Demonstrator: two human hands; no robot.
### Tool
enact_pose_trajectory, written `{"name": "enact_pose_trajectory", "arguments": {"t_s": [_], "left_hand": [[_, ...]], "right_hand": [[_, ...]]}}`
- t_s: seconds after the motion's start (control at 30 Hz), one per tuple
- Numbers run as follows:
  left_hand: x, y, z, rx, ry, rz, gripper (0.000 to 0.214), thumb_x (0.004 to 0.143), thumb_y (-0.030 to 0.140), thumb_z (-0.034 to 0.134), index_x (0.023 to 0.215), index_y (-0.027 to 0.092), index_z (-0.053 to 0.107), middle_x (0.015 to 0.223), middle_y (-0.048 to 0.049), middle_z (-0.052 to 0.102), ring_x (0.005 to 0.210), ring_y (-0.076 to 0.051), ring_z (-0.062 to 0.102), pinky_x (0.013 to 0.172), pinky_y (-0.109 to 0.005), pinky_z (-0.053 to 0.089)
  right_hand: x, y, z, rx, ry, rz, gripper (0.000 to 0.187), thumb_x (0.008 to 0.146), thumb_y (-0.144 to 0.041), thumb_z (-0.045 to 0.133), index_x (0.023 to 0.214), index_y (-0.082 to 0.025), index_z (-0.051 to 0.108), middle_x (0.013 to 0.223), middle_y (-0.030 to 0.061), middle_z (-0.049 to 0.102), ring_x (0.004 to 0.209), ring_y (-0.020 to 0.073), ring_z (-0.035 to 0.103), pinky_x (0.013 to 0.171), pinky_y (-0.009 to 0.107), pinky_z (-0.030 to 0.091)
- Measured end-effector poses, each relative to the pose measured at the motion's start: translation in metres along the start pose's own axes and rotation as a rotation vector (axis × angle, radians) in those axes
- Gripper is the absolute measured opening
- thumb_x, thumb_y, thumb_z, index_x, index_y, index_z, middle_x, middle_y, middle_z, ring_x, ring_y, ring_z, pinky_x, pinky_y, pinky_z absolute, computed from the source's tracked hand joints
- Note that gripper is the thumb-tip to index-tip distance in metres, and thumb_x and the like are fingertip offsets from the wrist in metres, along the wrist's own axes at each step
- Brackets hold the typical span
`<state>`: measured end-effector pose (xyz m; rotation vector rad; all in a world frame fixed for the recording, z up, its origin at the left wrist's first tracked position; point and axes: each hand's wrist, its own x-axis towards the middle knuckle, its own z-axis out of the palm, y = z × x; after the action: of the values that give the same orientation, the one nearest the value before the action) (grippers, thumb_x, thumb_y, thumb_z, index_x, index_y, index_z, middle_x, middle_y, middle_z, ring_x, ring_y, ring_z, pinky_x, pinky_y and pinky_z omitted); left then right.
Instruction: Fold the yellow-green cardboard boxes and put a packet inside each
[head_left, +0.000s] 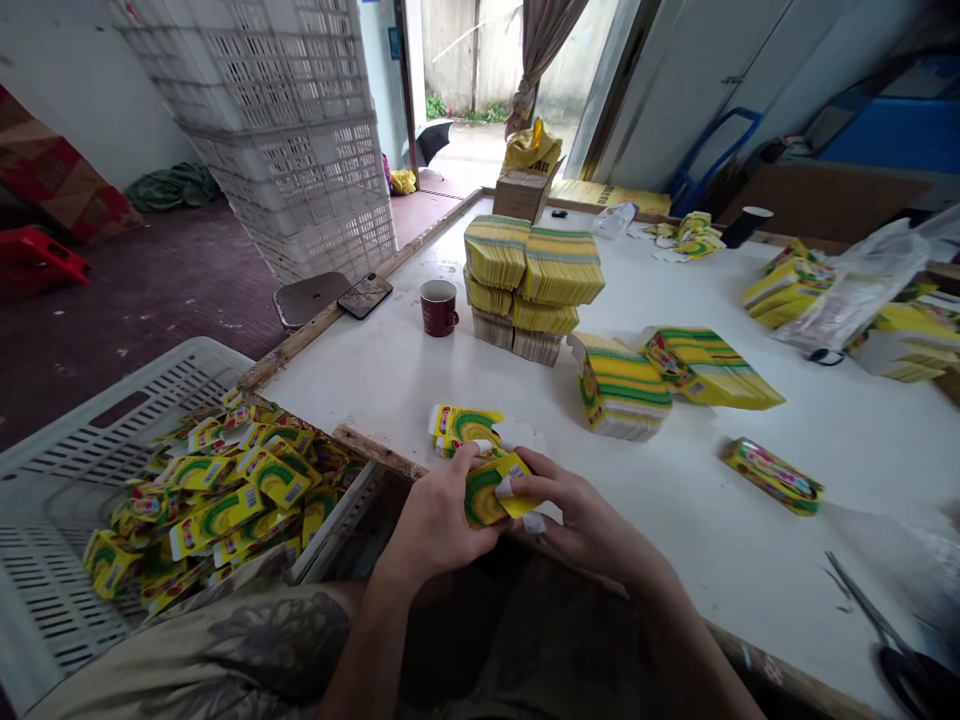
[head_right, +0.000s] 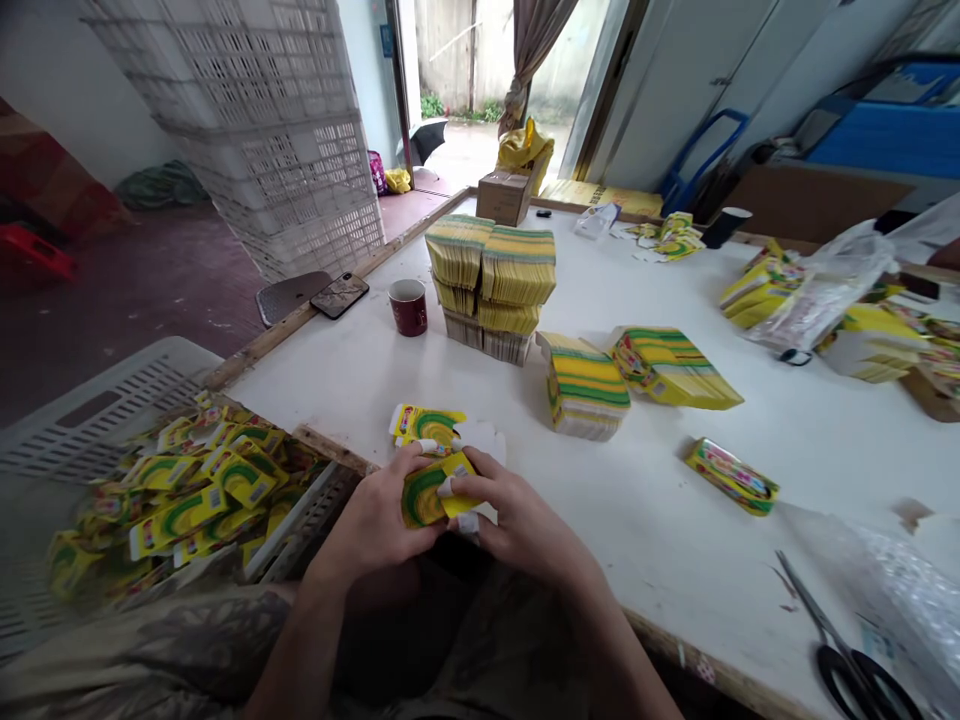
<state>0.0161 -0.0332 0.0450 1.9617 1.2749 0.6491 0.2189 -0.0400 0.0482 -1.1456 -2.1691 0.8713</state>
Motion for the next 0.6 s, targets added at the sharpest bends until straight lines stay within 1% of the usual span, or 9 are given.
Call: {"name": "enact_pose_trajectory", "arguments": {"t_s": [0.1, 0.17, 0.23, 0.3, 0.4, 0.47, 0.5, 0.53, 0.6], "left_hand": [[-0.001, 0.002, -0.001, 0.027, 0.007, 0.009, 0.071, 0.068, 0.033, 0.07, 0.129, 0.024, 0.034, 0.115, -0.0108, 0.064, 0.104, -0.032, 0.062, 0.088, -0.047, 0.051], [-0.001, 0.003, -0.001, 0.087, 0.026, -0.003, 0.071, 0.067, 0.029, 0.068, 0.129, 0.021, 0.035, 0.116, -0.0128, 0.064, 0.104, -0.034, 0.062, 0.088, -0.049, 0.05], [-0.002, 0.003, -0.002, 0.116, 0.03, -0.005, 0.071, 0.066, 0.027, 0.068, 0.129, 0.021, 0.035, 0.115, -0.0126, 0.064, 0.104, -0.035, 0.061, 0.087, -0.051, 0.05], [-0.003, 0.003, -0.002, 0.095, 0.035, 0.008, 0.07, 0.069, 0.032, 0.068, 0.129, 0.021, 0.035, 0.115, -0.0118, 0.064, 0.103, -0.034, 0.062, 0.087, -0.05, 0.05], [-0.004, 0.001, -0.003, 0.083, 0.067, 0.023, 0.066, 0.073, 0.035, 0.065, 0.131, 0.02, 0.036, 0.115, -0.0144, 0.064, 0.103, -0.035, 0.062, 0.087, -0.051, 0.05], [-0.003, 0.0, -0.003, 0.032, 0.099, 0.016, 0.066, 0.071, 0.032, 0.069, 0.129, 0.021, 0.04, 0.116, -0.0143, 0.064, 0.104, -0.035, 0.061, 0.088, -0.049, 0.05], [-0.002, -0.001, -0.004, -0.057, 0.158, 0.011, 0.066, 0.068, 0.03, 0.072, 0.127, 0.022, 0.043, 0.114, -0.0126, 0.064, 0.102, -0.033, 0.062, 0.086, -0.046, 0.051], [-0.001, -0.001, -0.006, -0.199, 0.276, 0.027, 0.067, 0.066, 0.03, 0.075, 0.125, 0.024, 0.045, 0.111, -0.01, 0.065, 0.098, -0.03, 0.064, 0.083, -0.041, 0.052], [0.003, -0.003, -0.011, -0.583, 0.686, 0.12, 0.063, 0.067, 0.041, 0.075, 0.122, 0.026, 0.048, 0.111, -0.0061, 0.064, 0.095, -0.024, 0.064, 0.08, -0.033, 0.052]], "right_hand": [[0.002, -0.007, 0.0, 0.09, 0.025, -0.001, 0.027, 0.081, -0.024, 0.064, 0.107, -0.023, 0.059, 0.133, 0.0114, 0.051, 0.122, 0.0251, 0.053, 0.1, 0.037, 0.047], [0.004, -0.009, 0.008, 0.141, 0.088, 0.046, 0.035, 0.081, -0.021, 0.06, 0.115, -0.021, 0.051, 0.136, 0.0132, 0.046, 0.126, 0.0253, 0.047, 0.104, 0.039, 0.043], [0.004, -0.011, 0.017, 0.19, 0.086, 0.085, 0.047, 0.081, -0.019, 0.057, 0.125, -0.02, 0.041, 0.138, 0.0147, 0.042, 0.13, 0.0258, 0.043, 0.107, 0.042, 0.04], [0.004, -0.013, 0.024, 0.261, 0.078, 0.102, 0.05, 0.085, -0.022, 0.054, 0.131, -0.022, 0.034, 0.139, 0.0142, 0.042, 0.13, 0.0255, 0.043, 0.107, 0.042, 0.041], [0.003, -0.014, 0.029, 0.293, 0.131, 0.146, 0.048, 0.089, -0.023, 0.049, 0.133, -0.024, 0.032, 0.139, 0.0124, 0.044, 0.129, 0.0248, 0.044, 0.106, 0.042, 0.041], [0.005, -0.01, 0.032, 0.306, 0.173, 0.162, 0.057, 0.087, -0.023, 0.053, 0.138, -0.025, 0.026, 0.142, 0.0128, 0.04, 0.129, 0.025, 0.046, 0.106, 0.043, 0.041], [0.007, -0.007, 0.033, 0.329, 0.197, 0.156, 0.065, 0.086, -0.025, 0.056, 0.141, -0.026, 0.021, 0.145, 0.0135, 0.037, 0.128, 0.0249, 0.047, 0.105, 0.042, 0.043], [0.009, -0.002, 0.034, 0.343, 0.237, 0.154, 0.07, 0.085, -0.027, 0.059, 0.142, -0.026, 0.018, 0.146, 0.0145, 0.035, 0.125, 0.0245, 0.05, 0.103, 0.042, 0.045], [0.017, 0.01, 0.035, 0.223, 0.331, 0.187, 0.065, 0.085, -0.03, 0.059, 0.139, -0.022, 0.024, 0.14, 0.0157, 0.043, 0.116, 0.023, 0.057, 0.097, 0.04, 0.049]]}}
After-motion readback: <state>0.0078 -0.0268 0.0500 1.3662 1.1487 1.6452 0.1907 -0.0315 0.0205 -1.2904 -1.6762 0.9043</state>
